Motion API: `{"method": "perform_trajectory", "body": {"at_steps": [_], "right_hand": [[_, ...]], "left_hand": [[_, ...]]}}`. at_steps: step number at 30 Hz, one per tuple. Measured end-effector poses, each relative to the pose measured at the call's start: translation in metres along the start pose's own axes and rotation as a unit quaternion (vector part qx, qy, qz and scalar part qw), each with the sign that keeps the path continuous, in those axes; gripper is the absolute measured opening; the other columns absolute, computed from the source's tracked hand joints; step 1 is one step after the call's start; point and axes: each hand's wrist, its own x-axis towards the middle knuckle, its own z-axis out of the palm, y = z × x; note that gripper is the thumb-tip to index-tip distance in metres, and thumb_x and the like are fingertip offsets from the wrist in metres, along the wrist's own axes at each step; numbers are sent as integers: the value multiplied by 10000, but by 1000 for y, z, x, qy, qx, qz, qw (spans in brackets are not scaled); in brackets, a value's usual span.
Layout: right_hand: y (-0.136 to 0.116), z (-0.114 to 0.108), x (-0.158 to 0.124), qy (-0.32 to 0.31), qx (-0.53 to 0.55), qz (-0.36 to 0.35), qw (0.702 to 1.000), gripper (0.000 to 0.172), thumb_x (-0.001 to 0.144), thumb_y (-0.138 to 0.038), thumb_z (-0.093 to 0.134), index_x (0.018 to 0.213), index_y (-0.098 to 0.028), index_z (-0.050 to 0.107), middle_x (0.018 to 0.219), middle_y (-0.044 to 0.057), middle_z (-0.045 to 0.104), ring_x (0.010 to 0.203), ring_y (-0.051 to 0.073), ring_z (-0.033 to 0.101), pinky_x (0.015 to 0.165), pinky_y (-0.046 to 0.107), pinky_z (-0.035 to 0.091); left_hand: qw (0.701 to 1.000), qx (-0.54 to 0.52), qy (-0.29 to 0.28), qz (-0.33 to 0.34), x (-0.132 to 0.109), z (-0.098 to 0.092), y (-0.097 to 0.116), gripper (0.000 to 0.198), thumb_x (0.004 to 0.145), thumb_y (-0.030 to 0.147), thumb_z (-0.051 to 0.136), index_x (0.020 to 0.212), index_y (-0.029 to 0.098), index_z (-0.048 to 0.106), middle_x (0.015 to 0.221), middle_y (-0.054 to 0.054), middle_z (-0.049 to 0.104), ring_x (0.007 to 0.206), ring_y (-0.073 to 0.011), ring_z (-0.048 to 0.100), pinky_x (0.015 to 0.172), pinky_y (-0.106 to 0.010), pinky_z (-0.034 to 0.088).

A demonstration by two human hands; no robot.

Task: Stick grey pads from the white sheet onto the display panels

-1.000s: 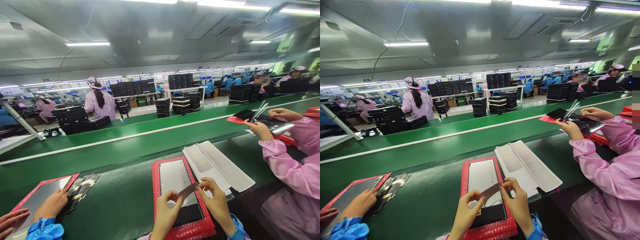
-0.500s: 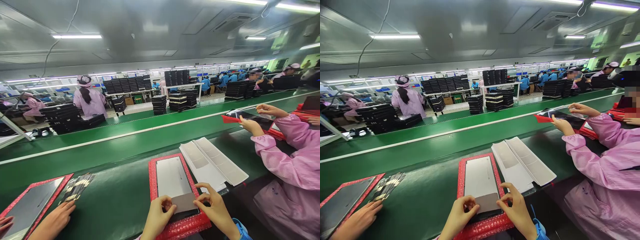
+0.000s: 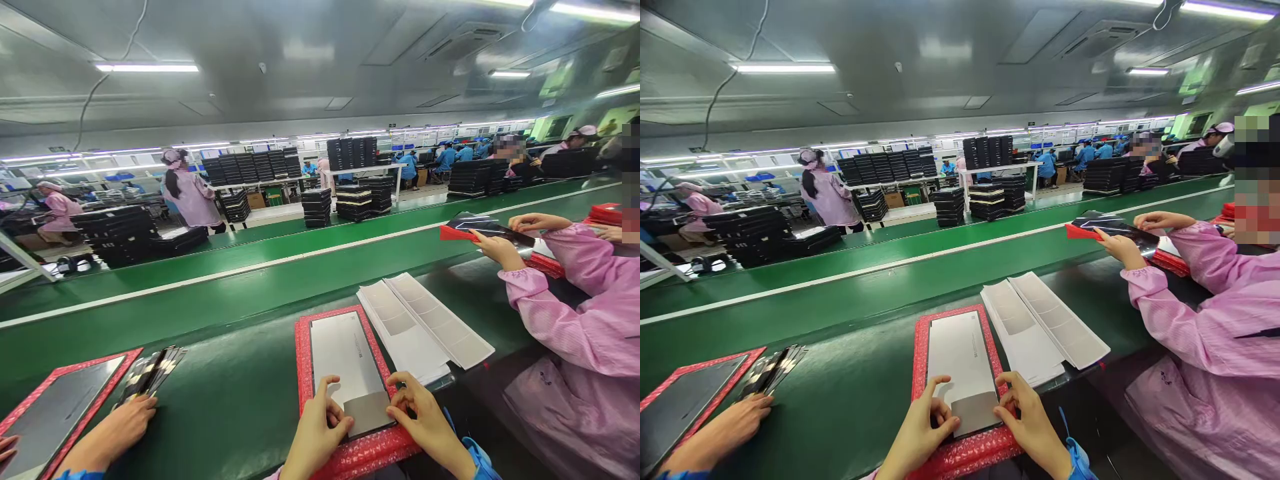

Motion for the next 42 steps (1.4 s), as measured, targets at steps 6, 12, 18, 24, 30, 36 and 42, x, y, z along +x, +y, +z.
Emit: {"method": "perform_trajectory", "body": {"at_steps": [6,12,18,24,30,36,42], "right_hand": [[-1,-1,-1,-3,-12,-5,1000,283,758,-184,532,1014,-255,436,671,-66,554,613,111,546,609,221,434],[-1,-1,-2,-2,-43,-16,999,273,768,-174,516,1020,-253,446,698,-54,556,663,123,563,640,229,443],[1,-1,-4,-8,-64,-59,996,271,787,-148,490,1030,-264,458,851,-24,546,703,116,559,671,236,454],[3,0,-6,-19,-77,-95,992,241,826,-134,459,1026,-267,454,1018,3,508,731,101,544,713,234,463],[4,0,-7,-33,-114,-128,985,221,861,-129,423,1027,-273,449,1060,12,501,863,114,548,811,245,448],[6,0,-8,-37,-137,-151,978,206,890,-158,394,1048,-277,450,1072,17,504,1016,126,519,895,249,421],[9,0,-8,-39,-150,-158,975,184,893,-171,403,1038,-272,457,1068,22,504,1012,122,523,879,237,429]], "left_hand": [[1000,1,-4,3,1,-1,0,517,697,242,570,1177,213,382,628,64,602,605,-134,555,640,-235,425],[1000,5,-4,0,0,-1,0,519,688,217,568,1168,212,372,640,62,613,619,-136,556,661,-241,425],[1000,-2,-6,1,-2,0,4,522,685,208,562,1169,196,367,632,59,609,607,-134,551,641,-238,432],[1000,-5,-5,-1,-2,-1,5,514,692,209,560,1169,196,370,625,59,610,601,-130,546,642,-237,433],[1000,-8,2,2,-4,-1,7,513,693,193,553,1170,183,364,633,52,606,603,-130,546,642,-240,436],[1000,-5,8,3,-4,1,7,519,687,187,556,1171,183,368,636,47,616,605,-133,550,645,-244,438],[1000,-13,15,6,-5,3,4,531,689,186,556,1183,189,363,628,53,609,596,-130,547,635,-240,437]]}}
